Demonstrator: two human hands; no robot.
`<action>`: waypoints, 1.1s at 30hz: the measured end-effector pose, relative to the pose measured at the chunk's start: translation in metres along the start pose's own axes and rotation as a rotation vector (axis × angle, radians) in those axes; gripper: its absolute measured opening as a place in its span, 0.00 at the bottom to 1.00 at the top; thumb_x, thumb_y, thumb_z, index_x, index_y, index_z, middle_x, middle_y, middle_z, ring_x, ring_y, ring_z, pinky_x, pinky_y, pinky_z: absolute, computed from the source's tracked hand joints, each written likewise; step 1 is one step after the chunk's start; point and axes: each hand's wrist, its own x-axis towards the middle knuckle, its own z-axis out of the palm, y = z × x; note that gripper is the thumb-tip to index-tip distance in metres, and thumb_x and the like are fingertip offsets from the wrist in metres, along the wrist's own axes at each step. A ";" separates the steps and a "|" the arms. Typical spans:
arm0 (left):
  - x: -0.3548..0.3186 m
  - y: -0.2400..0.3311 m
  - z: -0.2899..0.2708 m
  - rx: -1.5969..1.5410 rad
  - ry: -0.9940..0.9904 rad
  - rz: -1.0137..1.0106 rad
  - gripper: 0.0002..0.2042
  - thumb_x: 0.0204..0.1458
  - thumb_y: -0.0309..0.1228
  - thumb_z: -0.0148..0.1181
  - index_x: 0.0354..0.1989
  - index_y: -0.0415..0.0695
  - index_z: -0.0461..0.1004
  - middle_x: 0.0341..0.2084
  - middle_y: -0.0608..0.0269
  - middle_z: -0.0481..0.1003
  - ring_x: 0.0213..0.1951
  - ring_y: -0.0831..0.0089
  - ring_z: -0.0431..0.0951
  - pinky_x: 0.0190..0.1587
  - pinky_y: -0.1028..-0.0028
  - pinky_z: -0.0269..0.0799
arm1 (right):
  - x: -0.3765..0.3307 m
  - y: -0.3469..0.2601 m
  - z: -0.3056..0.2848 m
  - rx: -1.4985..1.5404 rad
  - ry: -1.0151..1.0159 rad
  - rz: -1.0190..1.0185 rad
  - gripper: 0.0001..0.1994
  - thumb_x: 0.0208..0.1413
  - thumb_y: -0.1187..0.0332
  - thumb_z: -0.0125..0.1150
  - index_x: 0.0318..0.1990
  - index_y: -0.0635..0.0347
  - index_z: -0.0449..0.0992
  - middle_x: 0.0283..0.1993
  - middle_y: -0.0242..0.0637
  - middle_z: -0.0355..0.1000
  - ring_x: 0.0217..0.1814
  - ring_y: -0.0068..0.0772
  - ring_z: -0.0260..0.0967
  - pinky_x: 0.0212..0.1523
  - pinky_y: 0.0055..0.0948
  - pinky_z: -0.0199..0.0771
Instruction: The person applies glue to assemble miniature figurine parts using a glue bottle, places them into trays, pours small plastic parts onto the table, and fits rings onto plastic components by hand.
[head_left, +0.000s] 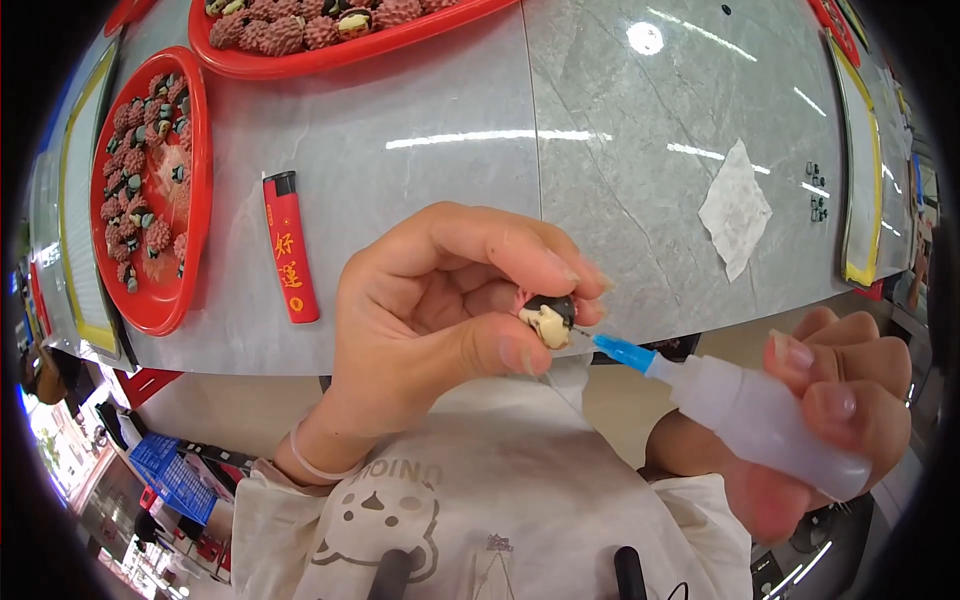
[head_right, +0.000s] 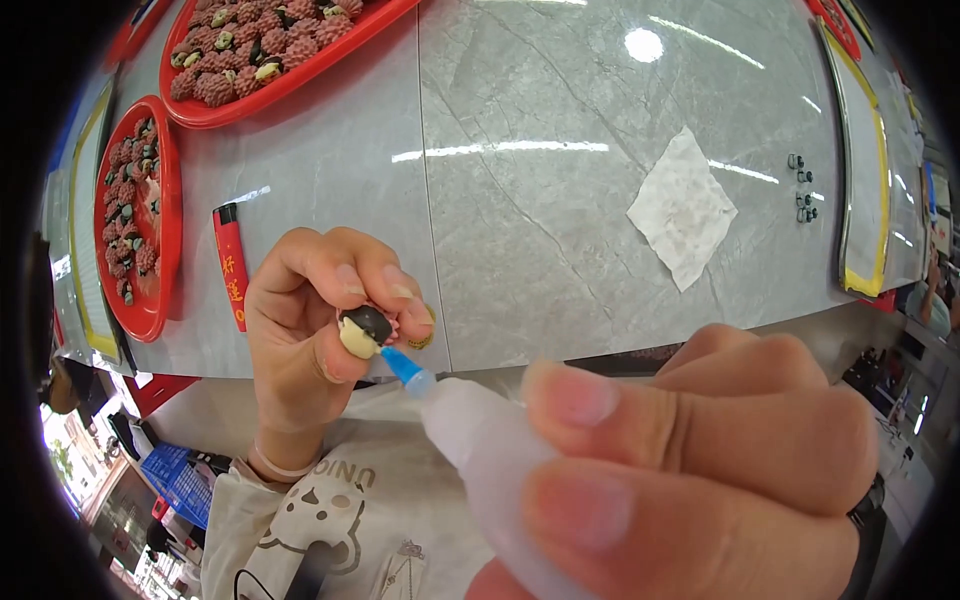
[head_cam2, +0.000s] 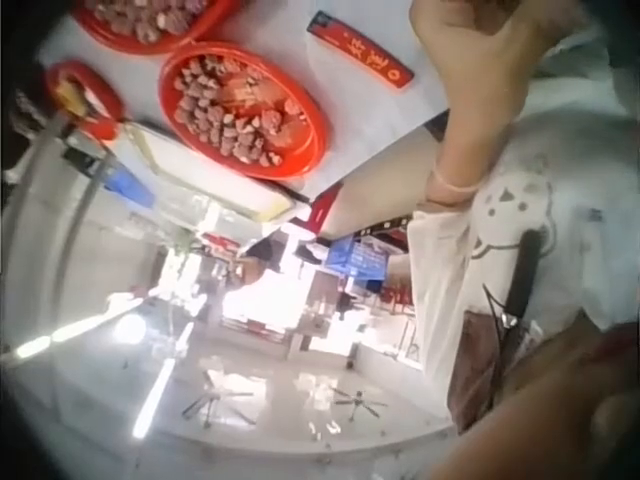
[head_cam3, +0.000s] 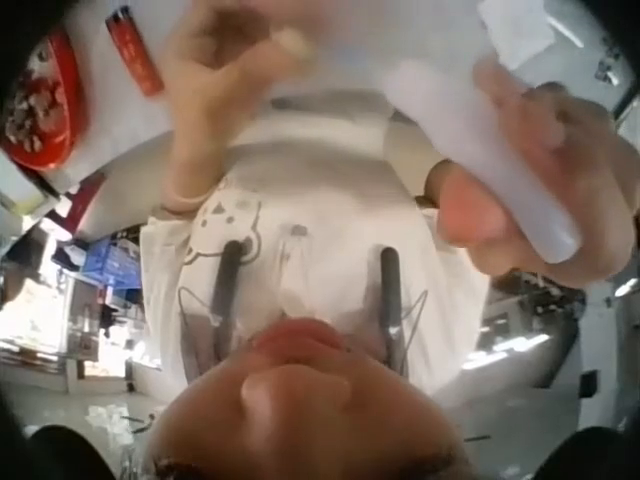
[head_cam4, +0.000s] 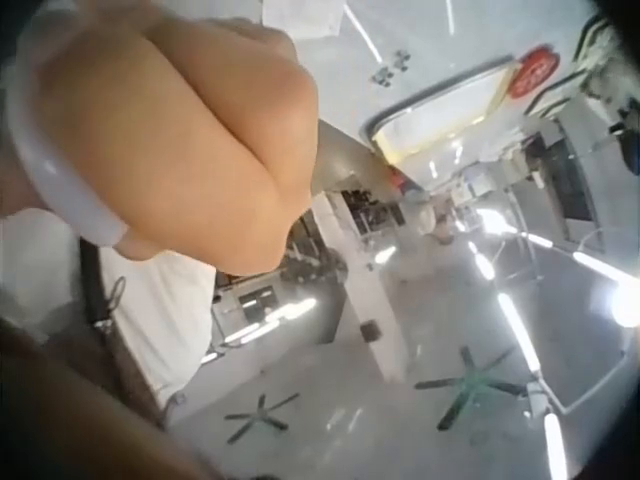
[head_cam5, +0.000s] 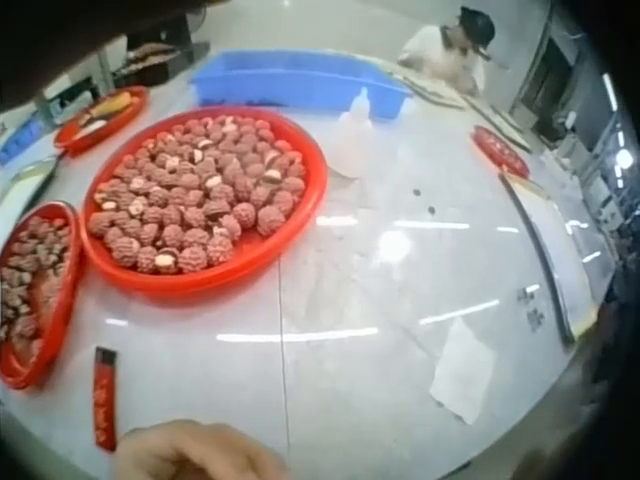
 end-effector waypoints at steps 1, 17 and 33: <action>0.000 0.000 0.000 0.005 -0.002 -0.006 0.16 0.41 0.34 0.64 0.33 0.43 0.64 0.32 0.57 0.69 0.32 0.68 0.74 0.35 0.73 0.72 | -0.001 0.002 0.000 0.000 -0.001 -0.002 0.25 0.45 0.47 0.56 0.40 0.59 0.65 0.28 0.38 0.67 0.23 0.20 0.47 0.18 0.18 0.45; 0.001 0.001 0.004 -0.006 0.039 -0.040 0.17 0.40 0.35 0.64 0.32 0.45 0.62 0.32 0.60 0.67 0.33 0.70 0.74 0.30 0.80 0.71 | 0.004 0.030 0.003 0.597 0.026 0.240 0.22 0.48 0.61 0.57 0.43 0.67 0.59 0.37 0.49 0.63 0.34 0.37 0.66 0.32 0.30 0.71; -0.004 -0.001 0.005 0.036 0.145 0.021 0.16 0.42 0.33 0.63 0.33 0.41 0.63 0.31 0.57 0.68 0.32 0.69 0.74 0.28 0.78 0.70 | 0.017 0.060 0.012 -0.107 0.015 0.263 0.09 0.41 0.80 0.59 0.32 0.64 0.69 0.33 0.35 0.68 0.34 0.22 0.65 0.36 0.20 0.64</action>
